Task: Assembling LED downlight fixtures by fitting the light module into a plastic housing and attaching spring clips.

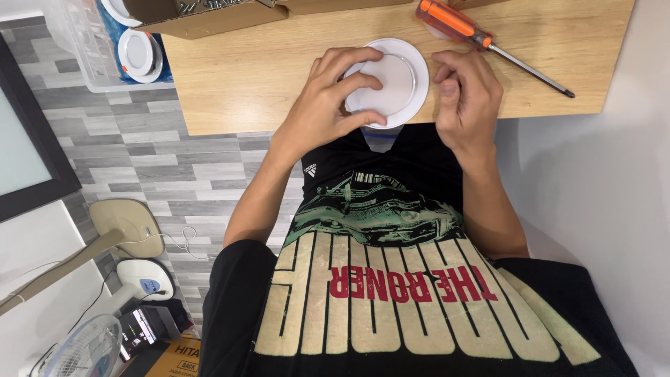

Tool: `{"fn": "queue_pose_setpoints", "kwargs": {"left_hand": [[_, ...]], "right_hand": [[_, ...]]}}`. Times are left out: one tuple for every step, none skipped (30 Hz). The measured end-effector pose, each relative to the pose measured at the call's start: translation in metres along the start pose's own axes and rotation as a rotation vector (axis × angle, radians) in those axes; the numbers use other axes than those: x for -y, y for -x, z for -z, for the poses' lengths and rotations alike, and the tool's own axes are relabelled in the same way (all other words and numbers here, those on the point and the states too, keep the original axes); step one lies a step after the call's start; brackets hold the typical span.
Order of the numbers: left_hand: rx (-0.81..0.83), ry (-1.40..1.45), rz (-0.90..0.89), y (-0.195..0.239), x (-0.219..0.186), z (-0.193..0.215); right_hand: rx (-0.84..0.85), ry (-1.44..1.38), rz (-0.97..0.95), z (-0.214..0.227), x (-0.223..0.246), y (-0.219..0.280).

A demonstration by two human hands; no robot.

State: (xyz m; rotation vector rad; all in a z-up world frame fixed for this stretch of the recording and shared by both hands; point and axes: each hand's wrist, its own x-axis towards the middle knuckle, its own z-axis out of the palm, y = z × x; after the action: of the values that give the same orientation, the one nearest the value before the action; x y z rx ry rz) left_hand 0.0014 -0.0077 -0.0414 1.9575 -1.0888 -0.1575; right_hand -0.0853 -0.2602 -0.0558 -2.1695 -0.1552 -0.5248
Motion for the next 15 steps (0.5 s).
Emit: {"fn": "queue_pose_setpoints", "kwargs": {"left_hand": [[0.002,0.020,-0.008,0.000,0.000,0.001],[0.002,0.020,-0.008,-0.001,0.000,0.002],[-0.003,0.017,-0.008,-0.001,-0.001,0.003],[-0.007,0.015,-0.008,-0.001,-0.002,0.003],[-0.008,0.014,-0.008,-0.001,-0.002,0.003],[-0.023,0.012,-0.013,-0.001,-0.002,0.002],[-0.038,0.009,-0.018,-0.001,-0.001,0.001],[-0.037,0.009,-0.017,-0.001,-0.002,0.000],[-0.045,-0.001,-0.017,-0.001,-0.002,-0.001],[-0.054,-0.013,-0.016,-0.001,-0.003,-0.002],[-0.054,-0.013,-0.016,0.001,0.000,-0.006],[-0.057,-0.087,-0.037,0.002,0.002,-0.010],[-0.061,-0.161,-0.059,0.004,0.005,-0.014],[-0.061,-0.161,-0.058,0.004,0.005,-0.017],[-0.060,-0.243,-0.083,0.004,0.005,-0.019]], "right_hand": [[0.001,0.005,0.005,0.000,0.000,0.000],[0.001,0.004,0.005,-0.001,0.000,0.000],[-0.001,0.013,0.011,-0.001,-0.001,0.000],[-0.004,0.020,0.017,-0.001,-0.002,0.000],[-0.003,0.020,0.018,-0.002,-0.002,0.000],[-0.003,0.020,0.016,-0.002,-0.002,0.000],[-0.004,0.021,0.015,-0.002,-0.002,0.001],[-0.003,0.020,0.014,-0.002,-0.001,0.000],[-0.004,0.024,0.018,-0.001,-0.001,0.000],[-0.005,0.027,0.022,-0.001,-0.001,0.000],[-0.005,0.027,0.022,-0.001,0.000,0.000],[-0.001,0.029,0.023,-0.001,0.000,0.000],[0.003,0.031,0.024,-0.001,0.000,0.000],[0.003,0.031,0.024,0.000,-0.001,0.000],[0.004,0.032,0.025,0.000,-0.001,0.000]]}}
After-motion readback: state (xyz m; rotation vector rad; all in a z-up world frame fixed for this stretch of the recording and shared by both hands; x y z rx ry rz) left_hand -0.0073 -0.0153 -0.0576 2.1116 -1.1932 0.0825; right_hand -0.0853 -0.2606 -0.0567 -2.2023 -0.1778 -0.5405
